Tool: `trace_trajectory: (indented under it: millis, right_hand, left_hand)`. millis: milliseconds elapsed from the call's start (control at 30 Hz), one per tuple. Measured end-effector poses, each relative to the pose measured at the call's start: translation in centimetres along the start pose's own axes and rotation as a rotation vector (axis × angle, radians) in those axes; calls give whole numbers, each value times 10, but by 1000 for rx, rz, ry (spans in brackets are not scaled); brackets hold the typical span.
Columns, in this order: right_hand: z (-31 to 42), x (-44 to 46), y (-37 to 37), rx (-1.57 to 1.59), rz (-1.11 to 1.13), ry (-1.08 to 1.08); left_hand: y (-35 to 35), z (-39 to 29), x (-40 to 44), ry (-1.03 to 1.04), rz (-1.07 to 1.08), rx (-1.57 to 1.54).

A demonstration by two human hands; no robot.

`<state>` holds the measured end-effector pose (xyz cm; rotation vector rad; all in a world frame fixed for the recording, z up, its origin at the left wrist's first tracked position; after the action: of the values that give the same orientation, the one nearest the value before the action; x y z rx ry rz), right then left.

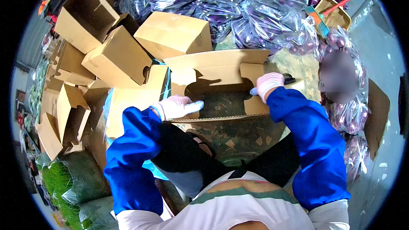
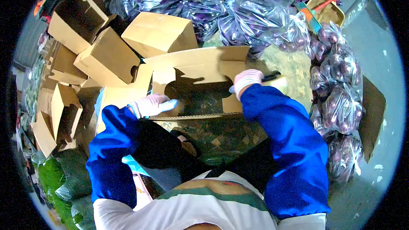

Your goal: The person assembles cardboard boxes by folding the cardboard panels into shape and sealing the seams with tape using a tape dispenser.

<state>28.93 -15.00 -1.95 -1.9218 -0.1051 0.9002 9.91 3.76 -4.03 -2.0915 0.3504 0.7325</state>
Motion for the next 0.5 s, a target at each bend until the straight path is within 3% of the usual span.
trace_trajectory:
  millis: [67,133,200,267,400,433,467,500]
  right_hand:
    - [17,15,16,-175,-108,66]
    - [37,27,29,-388,-288,143]
    - [48,27,28,-351,-156,-8]
    - [42,16,13,-365,-259,23]
    - [-19,11,-8,115,-125,-104]
    - [-39,19,2,223,-81,-94]
    - [-60,70,49,265,-143,-383]
    - [-72,50,55,60,-466,-823]
  left_hand:
    - [12,-27,-16,151,198,-47]
    - [25,-39,-25,194,90,280]
    - [30,-37,-22,-4,211,182]
    - [15,-29,-15,22,114,143]
    - [-6,-2,7,-19,49,47]
    - [-8,12,29,70,-54,81]
    - [-5,19,34,67,-72,82]
    - [-16,19,34,69,-284,147]
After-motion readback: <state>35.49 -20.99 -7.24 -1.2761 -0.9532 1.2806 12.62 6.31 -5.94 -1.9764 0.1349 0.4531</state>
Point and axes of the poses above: each hand's wrist, its own x-axis towards the middle knuckle, its own y-axis out of the palm, z = x × y, the point moved 8 cm from there along x, towards the middle knuckle, and after that the axes turned 2 degrees about y, right-handed, at the moved point
